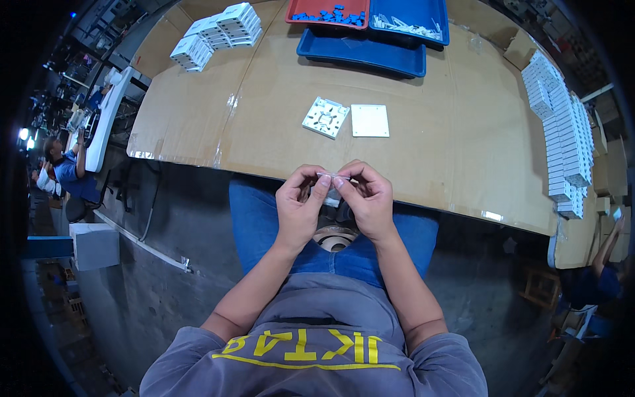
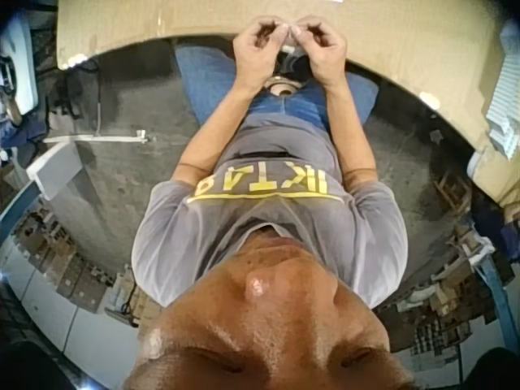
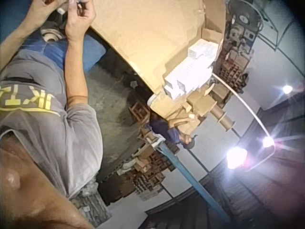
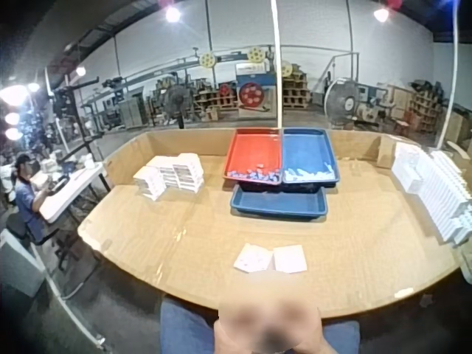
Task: The person assembles small blue and white plastic components into white cardboard boxes by hand at a factory workstation.
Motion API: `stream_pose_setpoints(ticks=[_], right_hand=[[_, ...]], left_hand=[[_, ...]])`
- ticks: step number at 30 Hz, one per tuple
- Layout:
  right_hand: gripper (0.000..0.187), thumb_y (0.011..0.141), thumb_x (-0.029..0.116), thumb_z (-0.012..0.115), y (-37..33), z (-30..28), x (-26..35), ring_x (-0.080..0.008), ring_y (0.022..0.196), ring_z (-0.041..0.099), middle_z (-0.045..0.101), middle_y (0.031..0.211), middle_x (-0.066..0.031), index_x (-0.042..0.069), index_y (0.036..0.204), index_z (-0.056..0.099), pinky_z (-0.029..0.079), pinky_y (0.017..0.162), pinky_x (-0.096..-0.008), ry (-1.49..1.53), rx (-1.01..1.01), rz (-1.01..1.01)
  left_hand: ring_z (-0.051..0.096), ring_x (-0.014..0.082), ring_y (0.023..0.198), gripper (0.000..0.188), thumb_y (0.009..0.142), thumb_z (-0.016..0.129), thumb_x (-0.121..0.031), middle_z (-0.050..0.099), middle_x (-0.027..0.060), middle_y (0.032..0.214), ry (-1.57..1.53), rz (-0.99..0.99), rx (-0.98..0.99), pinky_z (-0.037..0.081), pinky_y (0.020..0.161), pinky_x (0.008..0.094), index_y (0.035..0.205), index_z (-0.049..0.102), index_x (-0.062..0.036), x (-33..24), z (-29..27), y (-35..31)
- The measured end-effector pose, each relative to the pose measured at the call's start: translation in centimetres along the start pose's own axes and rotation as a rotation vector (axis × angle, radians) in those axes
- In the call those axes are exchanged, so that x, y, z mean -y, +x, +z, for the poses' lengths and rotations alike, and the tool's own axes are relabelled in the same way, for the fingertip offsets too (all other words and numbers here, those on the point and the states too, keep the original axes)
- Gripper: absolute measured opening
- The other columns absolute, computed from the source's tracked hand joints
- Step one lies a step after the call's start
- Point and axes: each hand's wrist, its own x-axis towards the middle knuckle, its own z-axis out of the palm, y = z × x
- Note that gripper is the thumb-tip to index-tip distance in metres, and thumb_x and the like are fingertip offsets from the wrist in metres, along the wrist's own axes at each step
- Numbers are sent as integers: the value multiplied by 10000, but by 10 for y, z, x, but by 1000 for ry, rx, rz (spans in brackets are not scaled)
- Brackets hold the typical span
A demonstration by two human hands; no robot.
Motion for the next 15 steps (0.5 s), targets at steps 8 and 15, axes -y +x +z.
stream_pose_setpoints(ticks=[8, 15], right_hand=[[55, 972, -10, 717, 2, -7, 4, -87, 887, 647, 676, 969, -36, -25, 1022, 698, 514, 751, -221, -87, 1, 51], [71, 934, -43, 740, 6, -13, 7, -108, 870, 672, 727, 964, -70, -27, 998, 766, 531, 751, -245, -102, 35, 14]], left_hand=[[640, 76, 938, 158, 1029, 703, -127, 708, 37, 1012, -56, -95, 60, 520, 857, 237, 1091, 677, 16, -5, -5, 4], [662, 90, 953, 142, 1022, 702, -93, 723, 54, 1025, -197, -142, 27, 536, 863, 249, 1111, 688, 17, -3, -4, 5]])
